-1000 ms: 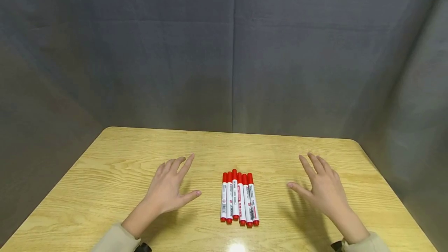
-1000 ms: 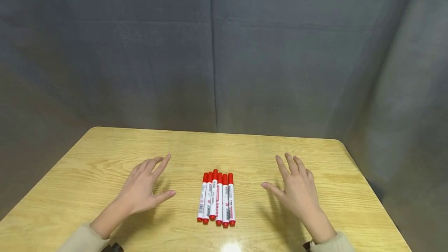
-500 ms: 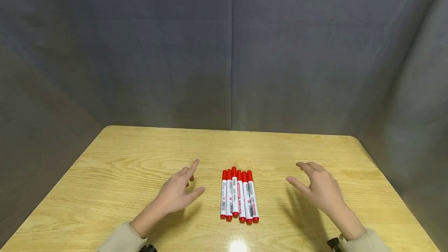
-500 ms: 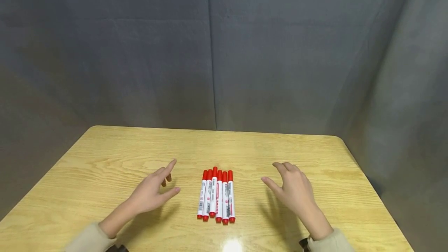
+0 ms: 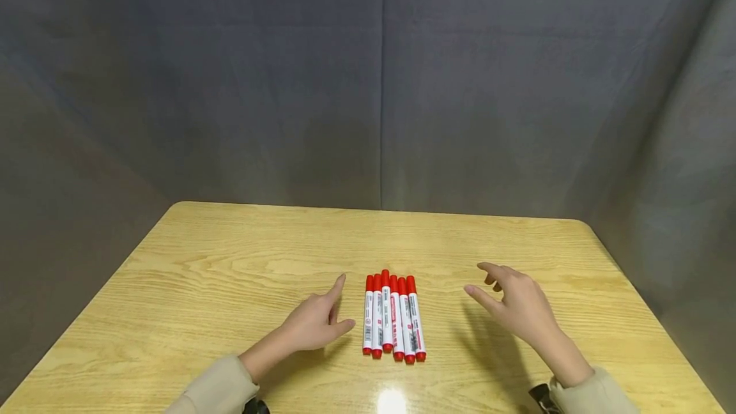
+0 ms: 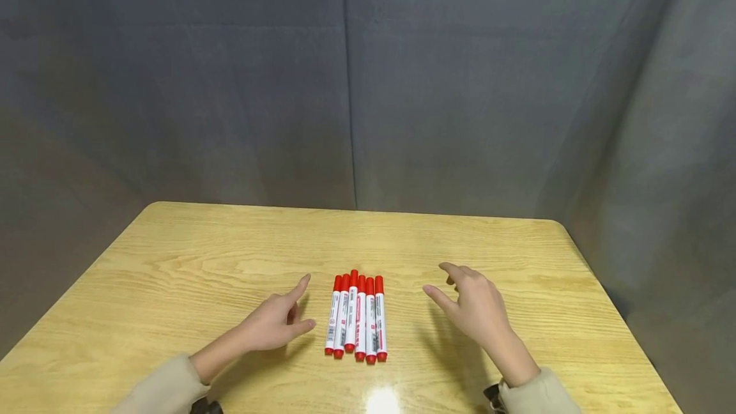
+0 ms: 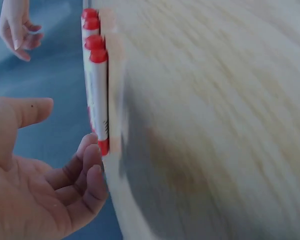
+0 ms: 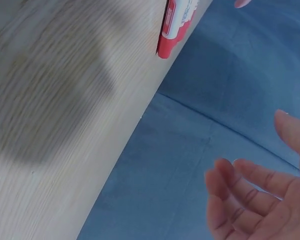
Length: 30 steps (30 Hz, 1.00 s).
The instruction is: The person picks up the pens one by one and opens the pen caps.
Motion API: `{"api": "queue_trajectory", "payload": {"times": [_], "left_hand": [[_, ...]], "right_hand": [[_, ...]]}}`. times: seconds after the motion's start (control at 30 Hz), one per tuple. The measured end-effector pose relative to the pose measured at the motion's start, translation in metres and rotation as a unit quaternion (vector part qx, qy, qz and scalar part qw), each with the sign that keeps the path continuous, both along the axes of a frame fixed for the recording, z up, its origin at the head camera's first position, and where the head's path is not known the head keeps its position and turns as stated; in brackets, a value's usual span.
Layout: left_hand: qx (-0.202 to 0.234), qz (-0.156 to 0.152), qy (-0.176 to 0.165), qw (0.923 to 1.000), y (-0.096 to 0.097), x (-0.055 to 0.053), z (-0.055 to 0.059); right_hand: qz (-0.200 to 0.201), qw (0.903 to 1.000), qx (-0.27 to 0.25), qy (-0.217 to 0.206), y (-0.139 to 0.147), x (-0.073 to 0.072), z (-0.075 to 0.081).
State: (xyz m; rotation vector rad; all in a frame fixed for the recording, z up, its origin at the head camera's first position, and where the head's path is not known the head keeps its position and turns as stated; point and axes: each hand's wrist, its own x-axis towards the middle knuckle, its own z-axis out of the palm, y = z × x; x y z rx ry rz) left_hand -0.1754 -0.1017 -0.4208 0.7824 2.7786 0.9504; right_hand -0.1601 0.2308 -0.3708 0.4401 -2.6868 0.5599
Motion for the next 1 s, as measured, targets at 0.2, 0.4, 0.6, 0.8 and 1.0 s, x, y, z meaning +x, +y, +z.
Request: {"api": "queue_trajectory", "payload": {"times": [0.2,0.4,0.6,0.8,1.0], "left_hand": [[0.011,-0.008,-0.021,0.9997,0.011,-0.005,-0.007],[0.013,-0.005,-0.047,0.9988,0.023,-0.008,-0.010],[-0.005,0.006,-0.055,0.9985,0.034,-0.010,-0.011],[-0.040,0.023,-0.039,0.9982,0.041,-0.011,-0.012],[-0.071,0.044,-0.032,0.9960,0.042,-0.012,-0.013]], "right_hand": [[0.022,0.9993,-0.030,-0.010,-0.003,-0.002,-0.002],[0.035,0.9955,-0.066,-0.058,-0.004,-0.008,-0.005],[0.035,0.9900,-0.096,-0.097,-0.005,-0.013,-0.008],[0.040,0.9879,-0.106,-0.106,-0.008,-0.015,-0.008],[0.050,0.9871,-0.111,-0.104,-0.012,-0.016,-0.008]]}}
